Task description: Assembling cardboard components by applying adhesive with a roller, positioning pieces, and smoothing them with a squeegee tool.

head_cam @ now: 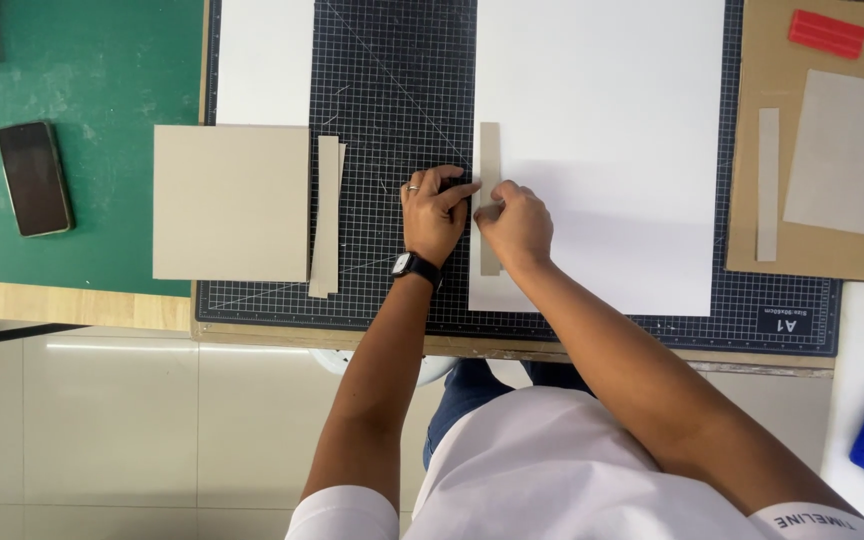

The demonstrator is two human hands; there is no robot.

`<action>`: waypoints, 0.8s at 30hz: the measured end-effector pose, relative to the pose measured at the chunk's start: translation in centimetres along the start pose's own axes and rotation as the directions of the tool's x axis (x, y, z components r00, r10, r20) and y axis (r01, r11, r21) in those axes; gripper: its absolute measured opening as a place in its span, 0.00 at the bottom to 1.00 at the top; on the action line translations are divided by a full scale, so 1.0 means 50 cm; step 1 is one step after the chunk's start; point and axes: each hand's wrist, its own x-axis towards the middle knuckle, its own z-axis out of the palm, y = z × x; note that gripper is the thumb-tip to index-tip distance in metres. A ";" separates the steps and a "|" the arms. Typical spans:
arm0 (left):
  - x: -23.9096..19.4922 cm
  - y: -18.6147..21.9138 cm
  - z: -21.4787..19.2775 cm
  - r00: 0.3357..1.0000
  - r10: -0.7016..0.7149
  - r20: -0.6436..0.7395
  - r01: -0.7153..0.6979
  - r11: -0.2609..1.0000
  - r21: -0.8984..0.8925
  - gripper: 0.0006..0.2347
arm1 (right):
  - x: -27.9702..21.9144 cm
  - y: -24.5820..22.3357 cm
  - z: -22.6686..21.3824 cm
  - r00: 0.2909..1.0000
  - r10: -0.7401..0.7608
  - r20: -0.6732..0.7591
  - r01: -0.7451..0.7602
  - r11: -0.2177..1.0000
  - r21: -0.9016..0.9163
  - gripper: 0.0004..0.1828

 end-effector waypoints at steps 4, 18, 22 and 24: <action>0.001 -0.004 0.003 1.000 0.001 -0.001 -0.001 1.000 -0.014 0.13 | 0.002 -0.005 -0.003 1.000 0.003 0.005 -0.003 1.000 -0.001 0.16; 0.006 0.011 -0.009 1.000 -0.008 0.017 0.008 1.000 -0.020 0.13 | 0.008 0.005 0.009 0.998 -0.051 -0.032 0.050 0.998 -0.046 0.17; 0.001 -0.002 0.007 1.000 -0.008 0.012 0.008 1.000 -0.008 0.13 | 0.013 0.006 0.011 0.997 -0.068 -0.028 0.066 0.996 -0.067 0.17; 0.000 -0.003 0.008 1.000 0.003 0.011 -0.003 1.000 -0.002 0.13 | 0.017 0.011 0.015 0.997 -0.078 -0.027 0.076 0.994 -0.077 0.16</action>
